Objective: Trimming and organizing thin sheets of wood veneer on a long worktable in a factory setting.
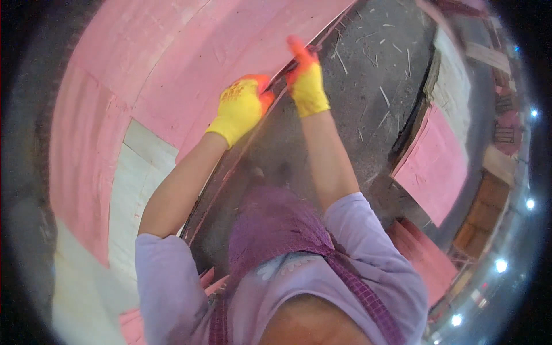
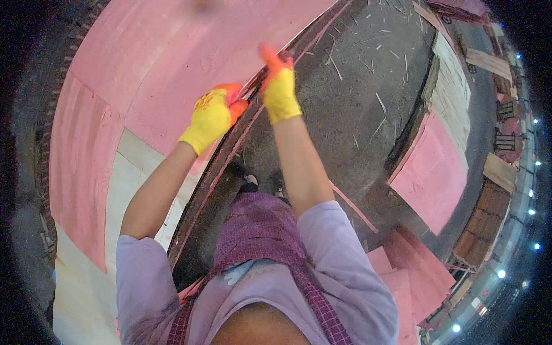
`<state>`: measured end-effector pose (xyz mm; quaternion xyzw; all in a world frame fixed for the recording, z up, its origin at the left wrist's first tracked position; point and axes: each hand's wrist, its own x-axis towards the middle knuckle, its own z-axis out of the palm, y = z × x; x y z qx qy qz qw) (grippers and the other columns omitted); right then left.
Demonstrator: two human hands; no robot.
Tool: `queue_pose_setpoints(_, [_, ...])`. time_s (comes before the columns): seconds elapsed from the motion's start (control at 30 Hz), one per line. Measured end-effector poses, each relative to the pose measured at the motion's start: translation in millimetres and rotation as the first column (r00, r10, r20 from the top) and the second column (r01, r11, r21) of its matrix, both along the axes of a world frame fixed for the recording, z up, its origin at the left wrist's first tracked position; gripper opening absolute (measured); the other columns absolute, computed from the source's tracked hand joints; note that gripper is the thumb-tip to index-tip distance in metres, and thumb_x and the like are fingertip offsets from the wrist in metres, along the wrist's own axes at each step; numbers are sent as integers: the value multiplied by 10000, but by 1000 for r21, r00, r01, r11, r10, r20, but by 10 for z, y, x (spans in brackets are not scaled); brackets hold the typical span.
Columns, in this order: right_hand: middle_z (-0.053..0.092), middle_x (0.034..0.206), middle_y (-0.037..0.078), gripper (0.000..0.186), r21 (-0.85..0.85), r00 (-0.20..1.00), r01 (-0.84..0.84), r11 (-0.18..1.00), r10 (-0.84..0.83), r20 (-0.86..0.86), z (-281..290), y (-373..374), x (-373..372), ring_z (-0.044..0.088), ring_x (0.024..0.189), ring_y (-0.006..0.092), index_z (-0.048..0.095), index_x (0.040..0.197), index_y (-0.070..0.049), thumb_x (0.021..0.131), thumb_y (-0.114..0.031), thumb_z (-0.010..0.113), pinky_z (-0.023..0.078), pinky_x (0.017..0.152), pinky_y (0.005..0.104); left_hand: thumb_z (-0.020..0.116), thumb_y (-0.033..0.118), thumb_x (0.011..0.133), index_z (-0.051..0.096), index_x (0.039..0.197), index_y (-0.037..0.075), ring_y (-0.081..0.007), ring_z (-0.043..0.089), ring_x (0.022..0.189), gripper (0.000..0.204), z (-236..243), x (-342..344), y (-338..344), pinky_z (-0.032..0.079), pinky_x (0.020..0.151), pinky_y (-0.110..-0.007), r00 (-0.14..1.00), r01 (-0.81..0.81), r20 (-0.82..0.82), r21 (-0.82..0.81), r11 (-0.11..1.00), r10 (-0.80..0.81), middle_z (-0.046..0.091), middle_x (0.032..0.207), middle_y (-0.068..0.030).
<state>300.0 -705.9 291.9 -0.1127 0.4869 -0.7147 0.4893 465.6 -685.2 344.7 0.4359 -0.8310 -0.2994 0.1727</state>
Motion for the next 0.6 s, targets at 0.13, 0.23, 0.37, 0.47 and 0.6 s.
queue_pose_setpoints(0.13, [538, 582, 49, 163, 200, 989, -148, 969, 147, 21, -370, 96, -58, 455, 436, 163, 666, 780, -29, 720, -180, 670, 337, 391, 317, 631, 205, 828, 589, 1159, 69, -221, 619, 878, 361, -455, 236, -151, 485, 727, -347, 943, 145, -332, 382, 913, -11, 646, 989, -81])
queue_pose_setpoints(0.23, [601, 664, 61, 169, 286, 983, -180, 941, 162, 88, -548, 241, -474, 554, 559, 184, 679, 833, -5, 739, -145, 659, 442, 494, 321, 588, 173, 860, 527, 1266, 116, -160, 591, 890, 414, -432, 606, -743, 480, 758, -292, 927, -103, -235, 592, 799, 293, 630, 1029, -57])
queue_pose_setpoints(0.37, [666, 866, 90, 145, -15, 997, -4, 1000, 5, 73, -817, 715, -563, 619, 807, 186, 673, 887, 36, 771, -41, 632, 507, 770, 335, 501, 76, 871, 475, 1317, 120, -219, 527, 1117, 448, -1766, 1395, -799, 429, 930, -294, 960, -129, 250, 8, 992, 123, 553, 1230, -80])
queue_pose_setpoints(0.47, [670, 888, 73, 128, 144, 999, -44, 989, 46, -8, -907, 1019, -680, 618, 806, 173, 679, 890, 11, 802, -56, 614, 492, 779, 319, 695, 47, 652, 387, 1382, 255, -349, 247, 1342, 819, -2692, 1946, -611, 235, 1082, -447, 833, -114, 535, -81, 990, 139, 321, 1441, -152])
queue_pose_setpoints(0.6, [648, 843, 101, 95, 413, 979, 106, 905, -168, 116, -1435, 1900, -1729, 621, 805, 226, 628, 834, -29, 791, -108, 596, 507, 689, 351, 655, -1, 675, 371, 1390, 272, -314, 257, 1336, 816, -1997, 1201, -480, 278, 1063, -415, 836, -342, 476, 61, 938, 274, 222, 1490, -125])
